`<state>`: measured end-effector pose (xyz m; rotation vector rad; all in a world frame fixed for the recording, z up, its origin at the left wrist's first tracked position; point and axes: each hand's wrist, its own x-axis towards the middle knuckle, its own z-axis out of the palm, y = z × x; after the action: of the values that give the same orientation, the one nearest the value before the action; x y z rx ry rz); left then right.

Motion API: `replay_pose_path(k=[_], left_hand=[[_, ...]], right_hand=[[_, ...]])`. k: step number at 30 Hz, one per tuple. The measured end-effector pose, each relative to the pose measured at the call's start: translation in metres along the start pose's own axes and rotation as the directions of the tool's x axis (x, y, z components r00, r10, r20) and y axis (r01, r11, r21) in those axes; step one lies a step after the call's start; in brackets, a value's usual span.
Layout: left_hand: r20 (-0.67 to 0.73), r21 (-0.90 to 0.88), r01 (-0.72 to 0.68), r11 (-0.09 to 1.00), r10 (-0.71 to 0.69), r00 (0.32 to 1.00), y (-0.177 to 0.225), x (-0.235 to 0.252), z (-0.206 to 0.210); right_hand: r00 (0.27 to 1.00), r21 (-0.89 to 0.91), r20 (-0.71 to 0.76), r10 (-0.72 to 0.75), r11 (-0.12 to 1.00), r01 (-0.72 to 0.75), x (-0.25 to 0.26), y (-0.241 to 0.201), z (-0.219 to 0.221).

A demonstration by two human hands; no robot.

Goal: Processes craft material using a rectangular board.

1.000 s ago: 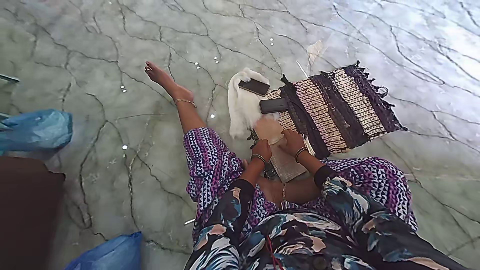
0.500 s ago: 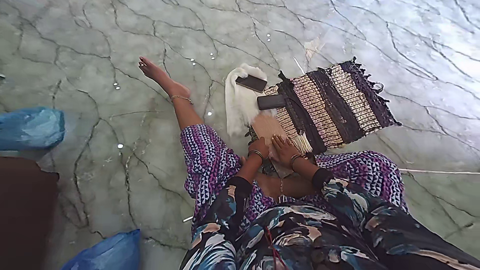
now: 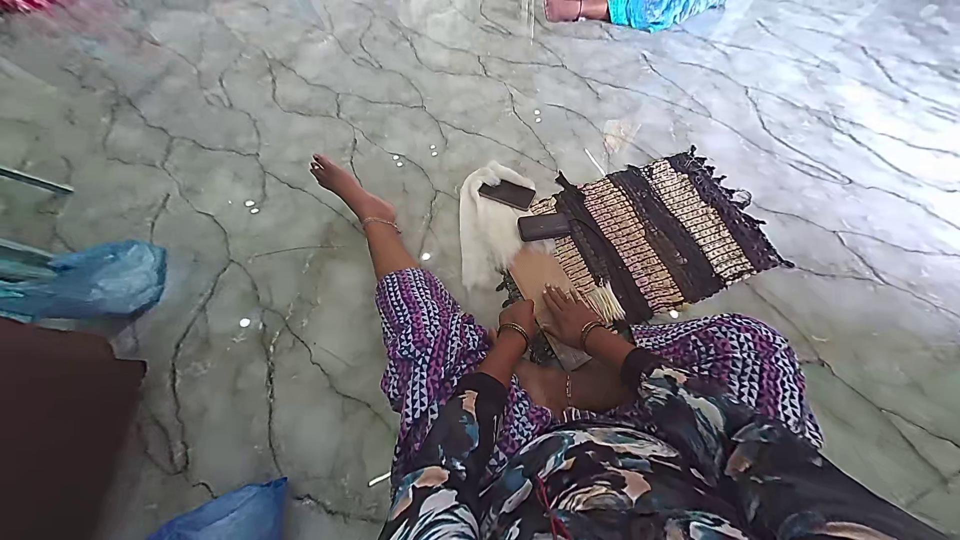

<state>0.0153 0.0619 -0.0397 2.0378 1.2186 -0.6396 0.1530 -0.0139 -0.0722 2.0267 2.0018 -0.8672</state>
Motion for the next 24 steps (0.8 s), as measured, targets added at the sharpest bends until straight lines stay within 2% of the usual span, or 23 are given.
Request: replay_pose_path(k=[4,8,11,15,17,20,24], left_hand=[[0.021,-0.024,0.012,1.000,-0.011,1.000,-0.001,-0.006,-0.004],[0.068,0.015,-0.071,0.997,0.070,0.995,-0.004,0.002,0.004],[0.118,0.067,-0.086,0.994,0.078,0.990,0.004,-0.003,0.002],[0.082,0.101,-0.089,0.991,0.081,0.993,-0.001,0.002,0.013],[0.059,0.108,-0.081,0.991,0.075,0.995,0.000,0.001,0.016],[0.032,0.119,-0.053,0.992,0.050,0.998,0.003,-0.003,0.019],[0.009,0.145,-0.024,0.989,0.023,1.000,0.006,-0.004,0.018]], right_hand=[[1.000,0.028,-0.010,0.027,0.999,-0.027,0.005,-0.004,0.013],[0.995,-0.001,0.088,0.037,0.999,-0.037,-0.018,-0.002,0.013],[0.989,-0.017,0.136,0.050,0.999,-0.048,-0.038,-0.002,0.017],[0.973,-0.047,0.223,0.057,0.998,-0.047,-0.053,-0.006,0.011],[0.981,-0.035,0.191,0.041,0.999,-0.035,-0.056,-0.008,0.002],[0.999,0.032,0.045,0.003,0.999,-0.004,-0.051,-0.010,-0.002],[0.999,0.066,0.040,0.003,0.998,-0.005,-0.030,-0.002,0.016]])
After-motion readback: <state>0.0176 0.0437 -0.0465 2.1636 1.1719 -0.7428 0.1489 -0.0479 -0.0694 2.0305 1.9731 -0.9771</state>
